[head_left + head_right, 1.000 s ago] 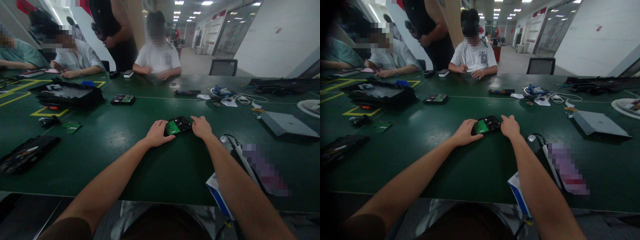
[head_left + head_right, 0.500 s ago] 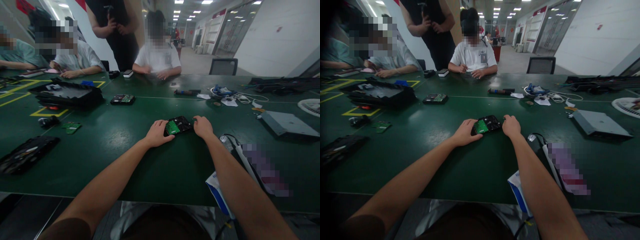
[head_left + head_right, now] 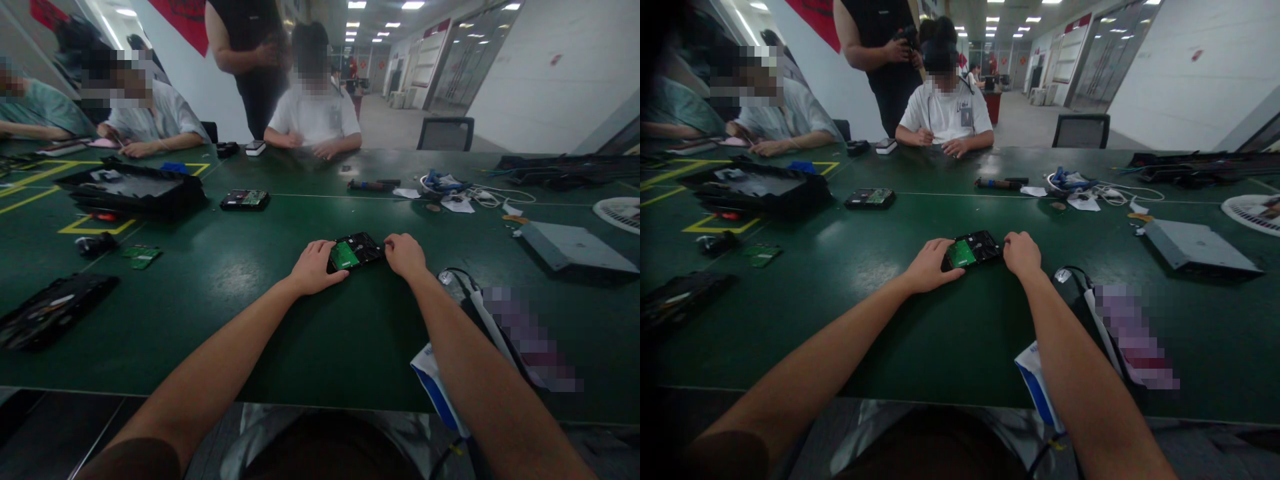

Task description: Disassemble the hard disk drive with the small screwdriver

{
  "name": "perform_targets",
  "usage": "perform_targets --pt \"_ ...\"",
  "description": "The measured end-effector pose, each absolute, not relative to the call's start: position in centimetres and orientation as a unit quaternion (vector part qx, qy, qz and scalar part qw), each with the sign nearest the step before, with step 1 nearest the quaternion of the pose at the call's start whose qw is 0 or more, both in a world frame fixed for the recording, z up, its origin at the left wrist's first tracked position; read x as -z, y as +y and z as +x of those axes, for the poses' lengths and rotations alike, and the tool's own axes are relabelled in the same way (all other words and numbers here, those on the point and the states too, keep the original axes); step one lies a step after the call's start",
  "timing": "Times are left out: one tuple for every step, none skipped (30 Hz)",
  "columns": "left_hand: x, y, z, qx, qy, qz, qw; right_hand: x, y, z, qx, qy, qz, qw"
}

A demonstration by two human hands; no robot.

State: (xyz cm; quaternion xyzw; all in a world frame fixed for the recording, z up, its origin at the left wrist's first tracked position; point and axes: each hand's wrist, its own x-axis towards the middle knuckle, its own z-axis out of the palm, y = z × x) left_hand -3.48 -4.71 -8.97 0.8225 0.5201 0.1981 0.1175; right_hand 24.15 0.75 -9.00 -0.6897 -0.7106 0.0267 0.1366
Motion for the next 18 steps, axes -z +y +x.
perform_targets --pt "9.0 -4.7 -3.4 -0.197 0.522 0.823 0.110 9.0 0.7 24.1 -0.025 -0.711 -0.690 0.135" --pt "9.0 -4.8 -3.3 -0.196 0.523 0.823 0.101 9.0 0.7 24.1 -0.022 -0.711 -0.690 0.134" --pt "9.1 -4.8 -3.1 -0.197 0.525 0.823 0.091 8.9 0.6 24.1 -0.020 -0.711 -0.690 0.134" --pt "9.1 -4.8 -3.0 -0.198 0.527 0.822 0.082 8.9 0.5 24.1 -0.019 -0.711 -0.690 0.135" --pt "9.2 -4.9 -2.9 -0.201 0.529 0.822 0.073 8.8 0.5 24.1 -0.020 -0.711 -0.690 0.136" --pt "9.2 -4.9 -2.8 -0.203 0.530 0.821 0.067 8.8 0.4 24.1 -0.023 -0.711 -0.689 0.136" --pt "9.2 -4.9 -2.8 -0.205 0.531 0.820 0.065 8.8 0.4 24.1 -0.025 -0.712 -0.689 0.136" --pt "9.2 -4.9 -2.8 -0.207 0.533 0.818 0.064 8.7 0.4 24.2 -0.027 -0.712 -0.688 0.136" --pt "9.2 -4.9 -2.8 -0.208 0.536 0.815 0.066 8.7 0.4 24.2 -0.029 -0.713 -0.688 0.133" --pt "9.2 -4.8 -2.9 -0.209 0.542 0.811 0.067 8.7 0.4 24.2 -0.030 -0.713 -0.688 0.131" --pt "9.2 -4.7 -3.1 -0.210 0.550 0.806 0.067 8.7 0.4 24.3 -0.029 -0.713 -0.688 0.130" --pt "9.1 -4.6 -3.3 -0.211 0.560 0.798 0.065 8.7 0.4 24.3 -0.028 -0.714 -0.687 0.129" --pt "9.2 -4.5 -3.5 -0.213 0.572 0.790 0.061 8.7 0.4 24.3 -0.026 -0.715 -0.686 0.129" --pt "9.2 -4.3 -3.7 -0.215 0.584 0.781 0.056 8.7 0.3 24.3 -0.025 -0.717 -0.685 0.128" --pt "9.3 -4.2 -3.8 -0.218 0.596 0.771 0.050 8.7 0.3 24.3 -0.025 -0.717 -0.685 0.128" --pt "9.4 -4.1 -4.0 -0.219 0.607 0.763 0.043 8.7 0.3 24.3 -0.027 -0.716 -0.685 0.127" --pt "9.5 -4.1 -4.1 -0.222 0.617 0.754 0.035 8.6 0.3 24.3 -0.030 -0.715 -0.687 0.127" --pt "9.7 -4.1 -4.1 -0.226 0.625 0.746 0.026 8.6 0.3 24.3 -0.032 -0.714 -0.688 0.127"
